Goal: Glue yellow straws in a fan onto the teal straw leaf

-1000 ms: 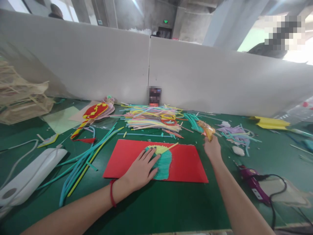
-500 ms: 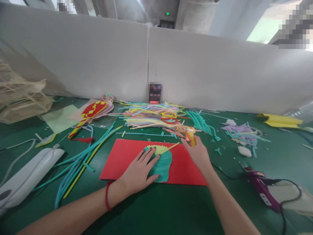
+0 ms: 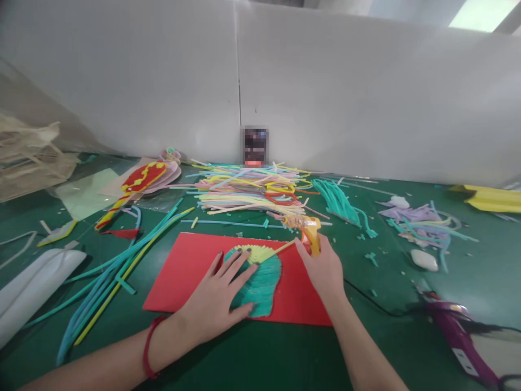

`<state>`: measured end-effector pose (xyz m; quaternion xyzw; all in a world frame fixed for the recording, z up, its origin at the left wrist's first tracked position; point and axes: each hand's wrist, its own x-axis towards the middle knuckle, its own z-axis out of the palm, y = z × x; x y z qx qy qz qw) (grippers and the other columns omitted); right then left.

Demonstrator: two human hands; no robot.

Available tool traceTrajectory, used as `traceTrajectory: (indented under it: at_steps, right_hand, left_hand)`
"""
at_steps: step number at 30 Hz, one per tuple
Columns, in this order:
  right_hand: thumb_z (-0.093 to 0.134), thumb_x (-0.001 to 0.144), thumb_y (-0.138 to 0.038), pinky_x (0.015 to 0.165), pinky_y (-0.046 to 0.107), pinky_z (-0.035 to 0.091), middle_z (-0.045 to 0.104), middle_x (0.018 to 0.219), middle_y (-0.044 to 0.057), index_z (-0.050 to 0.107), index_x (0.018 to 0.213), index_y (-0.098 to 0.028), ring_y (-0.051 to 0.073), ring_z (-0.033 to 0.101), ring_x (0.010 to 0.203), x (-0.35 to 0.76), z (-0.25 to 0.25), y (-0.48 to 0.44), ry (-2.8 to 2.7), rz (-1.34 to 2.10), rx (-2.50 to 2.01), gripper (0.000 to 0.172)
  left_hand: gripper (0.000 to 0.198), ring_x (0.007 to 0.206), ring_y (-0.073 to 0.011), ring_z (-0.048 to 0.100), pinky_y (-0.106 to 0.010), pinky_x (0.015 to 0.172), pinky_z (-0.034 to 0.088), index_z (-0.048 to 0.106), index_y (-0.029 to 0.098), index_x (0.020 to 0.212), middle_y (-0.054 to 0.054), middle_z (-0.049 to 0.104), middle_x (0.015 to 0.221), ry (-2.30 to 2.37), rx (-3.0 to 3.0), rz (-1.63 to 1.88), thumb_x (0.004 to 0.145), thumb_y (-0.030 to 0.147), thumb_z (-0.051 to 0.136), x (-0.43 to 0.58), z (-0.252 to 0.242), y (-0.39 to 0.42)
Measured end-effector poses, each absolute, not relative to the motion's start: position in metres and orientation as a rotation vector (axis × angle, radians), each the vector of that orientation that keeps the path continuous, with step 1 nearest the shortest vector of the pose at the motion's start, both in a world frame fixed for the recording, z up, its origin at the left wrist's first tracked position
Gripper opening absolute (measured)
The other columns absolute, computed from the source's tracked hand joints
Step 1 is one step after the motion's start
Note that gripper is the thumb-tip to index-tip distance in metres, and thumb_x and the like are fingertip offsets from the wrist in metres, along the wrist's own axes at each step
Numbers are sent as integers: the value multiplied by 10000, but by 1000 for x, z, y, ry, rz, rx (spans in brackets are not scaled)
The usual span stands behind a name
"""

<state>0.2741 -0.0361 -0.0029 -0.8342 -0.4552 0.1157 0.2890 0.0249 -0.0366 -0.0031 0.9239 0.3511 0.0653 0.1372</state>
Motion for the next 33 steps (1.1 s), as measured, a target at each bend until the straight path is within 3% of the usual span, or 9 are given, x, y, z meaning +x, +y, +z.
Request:
traceTrajectory:
  at_steps: [5, 14, 27, 33]
  right_hand:
    - [517, 715, -676, 584, 333, 439, 659, 774, 80, 581, 1042, -182, 249, 607, 665, 269, 1, -44, -1200, 366, -2136, 595]
    - [598, 701, -624, 546, 332, 525, 700, 844, 102, 519, 1142, -149, 214, 648, 566, 245, 8, -55, -1116, 830, -1914, 653]
    - [618, 714, -602, 583, 345, 546, 710, 802, 77, 522, 1062, -177, 221, 657, 593, 241, 9, -57, -1102, 897, -1794, 557]
    - [631, 720, -566, 553, 327, 542, 712, 787, 66, 540, 1078, -178, 214, 658, 595, 242, 8, -58, -1108, 898, -1779, 536]
  left_hand:
    - [607, 1401, -307, 237, -578, 1080, 270, 330, 254, 1431, -100, 256, 1535, 1046, 2665, 193, 890, 495, 464, 24, -1, -37]
    - [590, 1384, -283, 283, -529, 1100, 269, 321, 298, 1432, -58, 264, 1538, 1081, 2639, 250, 896, 500, 461, 24, -5, -36]
    - [596, 1413, -269, 213, -523, 1106, 277, 267, 315, 1449, -52, 178, 1563, 1078, 2521, 239, 909, 471, 466, 22, -5, -32]
    - [563, 1409, -224, 233, -467, 1133, 273, 284, 267, 1444, -36, 250, 1542, 1090, 2413, 294, 913, 299, 470, 18, 5, -26]
